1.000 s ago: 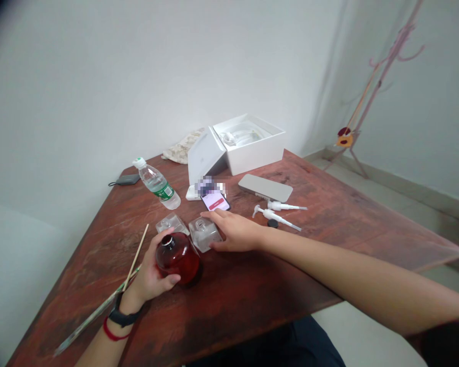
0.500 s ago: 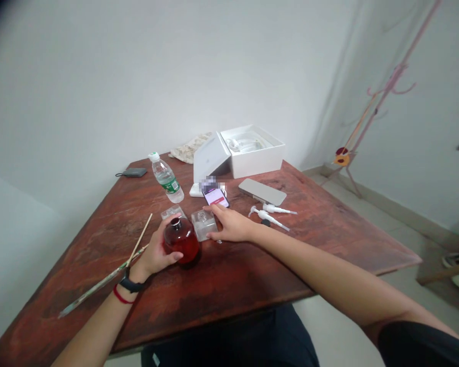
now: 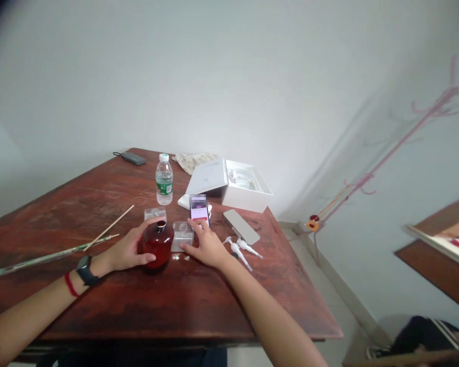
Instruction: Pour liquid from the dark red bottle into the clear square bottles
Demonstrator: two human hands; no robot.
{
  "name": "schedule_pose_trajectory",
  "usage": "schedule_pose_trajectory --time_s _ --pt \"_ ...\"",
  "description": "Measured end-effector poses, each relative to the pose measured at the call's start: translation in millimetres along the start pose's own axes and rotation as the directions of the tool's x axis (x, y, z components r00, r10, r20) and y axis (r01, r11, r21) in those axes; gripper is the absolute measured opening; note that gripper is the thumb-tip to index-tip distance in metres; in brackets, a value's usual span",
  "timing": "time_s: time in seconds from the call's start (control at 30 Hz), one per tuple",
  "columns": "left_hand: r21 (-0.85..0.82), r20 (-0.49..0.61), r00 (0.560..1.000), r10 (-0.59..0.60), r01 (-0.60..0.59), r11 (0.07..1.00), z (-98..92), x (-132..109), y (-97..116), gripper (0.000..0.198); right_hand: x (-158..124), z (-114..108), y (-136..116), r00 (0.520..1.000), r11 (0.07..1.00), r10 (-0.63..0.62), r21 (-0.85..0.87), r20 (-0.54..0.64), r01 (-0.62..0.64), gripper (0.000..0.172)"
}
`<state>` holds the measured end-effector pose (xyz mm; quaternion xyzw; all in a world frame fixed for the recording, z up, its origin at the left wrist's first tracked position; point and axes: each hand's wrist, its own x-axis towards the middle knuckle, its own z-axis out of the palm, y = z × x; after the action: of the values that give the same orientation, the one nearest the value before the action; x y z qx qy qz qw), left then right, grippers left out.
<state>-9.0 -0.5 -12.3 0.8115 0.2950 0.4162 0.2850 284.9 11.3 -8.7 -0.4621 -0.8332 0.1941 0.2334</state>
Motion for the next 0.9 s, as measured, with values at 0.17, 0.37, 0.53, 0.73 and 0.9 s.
schedule_pose_trajectory --time_s 0.17,0.37,0.53,0.73,0.9 --pt "0.013 -0.024 0.999 0.036 -0.036 0.999 -1.2 -2 -7 0.098 0 0 4 1.0 1.0 -0.001 -0.015 0.001 0.001 0.075" --pt "0.051 0.002 0.998 0.062 -0.062 0.997 -9.0 -3 -8 0.097 1 3 8 1.0 1.0 -0.015 0.02 -0.019 0.015 0.075" --pt "0.054 0.025 0.996 0.089 -0.09 0.995 -14.5 -1 -8 0.1 2 4 12 0.999 0.998 -0.018 0.053 -0.04 0.02 0.077" --pt "0.058 0.035 0.996 0.085 -0.087 0.995 -20.0 -1 -13 0.1 4 6 18 0.998 0.996 -0.033 0.087 -0.058 0.038 0.078" --pt "0.066 0.062 0.995 0.077 -0.082 0.994 -23.6 -2 -19 0.1 6 8 24 0.996 0.992 -0.036 0.122 -0.078 0.046 0.078"
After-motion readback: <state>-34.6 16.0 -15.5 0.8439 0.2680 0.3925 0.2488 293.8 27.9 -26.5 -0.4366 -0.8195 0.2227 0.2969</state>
